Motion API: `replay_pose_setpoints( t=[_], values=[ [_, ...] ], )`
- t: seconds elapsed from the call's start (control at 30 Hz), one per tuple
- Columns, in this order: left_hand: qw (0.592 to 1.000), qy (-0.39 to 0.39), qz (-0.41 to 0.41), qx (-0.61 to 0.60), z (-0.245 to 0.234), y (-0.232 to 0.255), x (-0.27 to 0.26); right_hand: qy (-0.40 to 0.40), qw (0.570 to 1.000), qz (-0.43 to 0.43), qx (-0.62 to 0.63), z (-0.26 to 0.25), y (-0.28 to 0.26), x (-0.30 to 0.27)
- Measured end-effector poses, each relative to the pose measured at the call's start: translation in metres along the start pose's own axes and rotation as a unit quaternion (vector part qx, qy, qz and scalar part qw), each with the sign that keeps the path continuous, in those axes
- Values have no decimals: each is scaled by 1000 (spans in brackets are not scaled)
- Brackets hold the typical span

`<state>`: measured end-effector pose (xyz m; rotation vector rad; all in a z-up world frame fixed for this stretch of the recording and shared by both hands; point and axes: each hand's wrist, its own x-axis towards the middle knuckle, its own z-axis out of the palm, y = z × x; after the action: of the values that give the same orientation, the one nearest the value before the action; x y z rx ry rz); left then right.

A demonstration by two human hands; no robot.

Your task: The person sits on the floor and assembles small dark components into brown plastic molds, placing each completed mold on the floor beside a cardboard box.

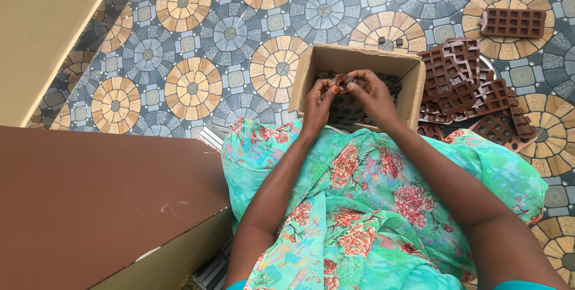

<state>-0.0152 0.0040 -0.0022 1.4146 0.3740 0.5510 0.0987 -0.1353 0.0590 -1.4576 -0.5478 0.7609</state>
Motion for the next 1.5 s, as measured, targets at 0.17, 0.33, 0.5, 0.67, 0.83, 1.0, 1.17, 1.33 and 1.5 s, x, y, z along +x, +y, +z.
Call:
replay_pose_setpoints(
  t=[0.17, 0.33, 0.5, 0.67, 0.83, 1.0, 1.17, 1.33, 1.5],
  values=[
    [1000, -12, 8, -15, -3, -24, 1, 101, 994, -44, 22, -26, 11, 14],
    [997, -10, -3, -78, -2, -28, 10, 67, 995, 51, 52, -37, 24, 25],
    [998, -4, -52, -23, 0, -5, 7, 20, 997, -18, 71, -25, 32, 21],
    [998, -2, -50, 48, -5, -3, 2, 43, 992, -60, -103, -7, 6, 9],
    [997, 23, -64, -19, -7, -22, 0, 141, 935, -188, -265, 7, -13, -7],
    [997, 20, -50, -61, -11, -21, -2, 79, 981, -102, -143, 19, -22, -16],
    [986, -6, -121, -115, -14, -12, 0, 23, 991, -99, -83, 18, -10, -7],
    [989, 16, -93, -118, -13, -5, 4, -15, 987, 8, 158, 0, 25, 16],
    [993, 12, -55, -100, -11, -1, 4, 85, 994, -59, 40, -16, 45, 27]
  ],
)
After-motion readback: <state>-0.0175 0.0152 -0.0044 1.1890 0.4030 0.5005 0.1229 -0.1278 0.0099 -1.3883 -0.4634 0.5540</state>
